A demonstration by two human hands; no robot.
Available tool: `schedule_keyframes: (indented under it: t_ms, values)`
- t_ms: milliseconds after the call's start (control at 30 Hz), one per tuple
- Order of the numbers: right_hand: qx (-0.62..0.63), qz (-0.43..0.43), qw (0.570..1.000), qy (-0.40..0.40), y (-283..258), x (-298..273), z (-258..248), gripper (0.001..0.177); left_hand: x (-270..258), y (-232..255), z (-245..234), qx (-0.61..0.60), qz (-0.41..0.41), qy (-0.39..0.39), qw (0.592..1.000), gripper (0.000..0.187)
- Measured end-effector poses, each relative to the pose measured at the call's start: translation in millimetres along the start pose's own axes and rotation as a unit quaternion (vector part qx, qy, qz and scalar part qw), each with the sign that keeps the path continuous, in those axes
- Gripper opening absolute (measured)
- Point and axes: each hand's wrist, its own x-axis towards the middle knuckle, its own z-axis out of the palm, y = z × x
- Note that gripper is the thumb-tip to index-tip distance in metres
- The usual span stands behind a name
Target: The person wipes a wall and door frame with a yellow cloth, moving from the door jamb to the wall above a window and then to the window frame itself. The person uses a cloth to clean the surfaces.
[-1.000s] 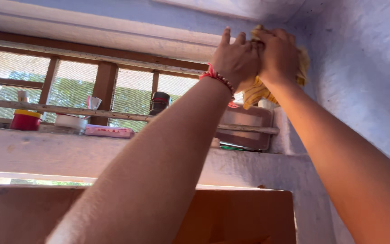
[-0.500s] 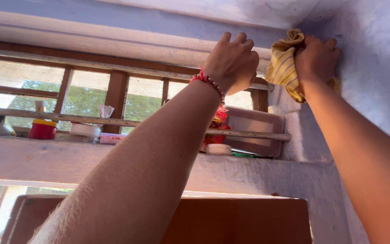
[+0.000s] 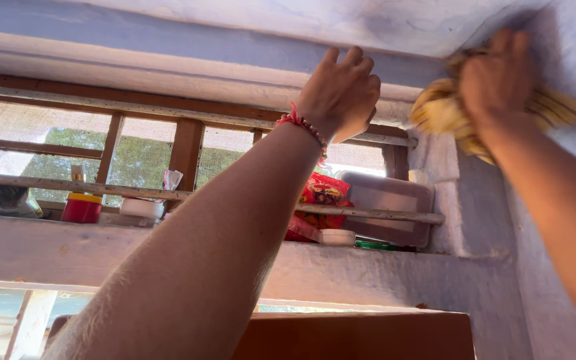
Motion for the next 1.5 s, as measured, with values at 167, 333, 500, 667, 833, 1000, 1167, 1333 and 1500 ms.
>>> schedule_keyframes:
  t_ms: [167, 333, 500, 667, 833, 1000, 1167, 1333, 1500]
  values:
    - [0.003, 0.034, 0.999, -0.020, 28.8, 11.9, 24.3, 0.022, 3.9, -3.3, 3.3, 0.018, 0.014, -0.017, 1.000, 0.024]
    - [0.118, 0.087, 0.989, 0.009, -36.8, 38.6, 16.2, 0.017, 1.2, -11.4, 4.0, 0.035, 0.012, -0.010, 0.999, 0.028]
    - [0.272, 0.040, 0.956, 0.104, -124.1, 46.4, -16.9, 0.013, 1.4, -20.8, 6.6, 0.015, -0.085, 0.007, 0.996, 0.030]
    - [0.386, -0.097, 0.908, 0.133, -136.9, 37.3, -44.3, 0.016, -4.9, -18.2, 9.4, -0.016, -0.122, 0.085, 0.989, 0.047]
    - [0.265, 0.122, 0.949, 0.115, -82.6, 10.4, -27.7, 0.016, -3.0, -14.5, 0.9, -0.085, -0.007, -0.012, 0.996, 0.056]
    - [0.288, 0.154, 0.936, 0.135, -110.4, 41.1, 4.3, 0.011, -4.1, -10.8, -1.5, -0.064, 0.056, 0.026, 0.996, 0.066]
    - [0.560, 0.197, 0.804, -0.036, -182.3, 59.8, -31.1, 0.013, -23.2, -36.1, -0.5, -0.067, -0.034, 0.018, 0.997, 0.063]
    - [0.666, 0.154, 0.723, -0.099, -238.1, 69.2, -85.0, 0.018, -50.3, -77.5, -12.2, -0.095, -0.095, 0.034, 0.990, 0.059]
    - [0.556, 0.173, 0.809, -0.077, -234.2, 58.4, -120.4, 0.017, -49.3, -80.9, -9.0, -0.117, -0.168, 0.046, 0.978, 0.066]
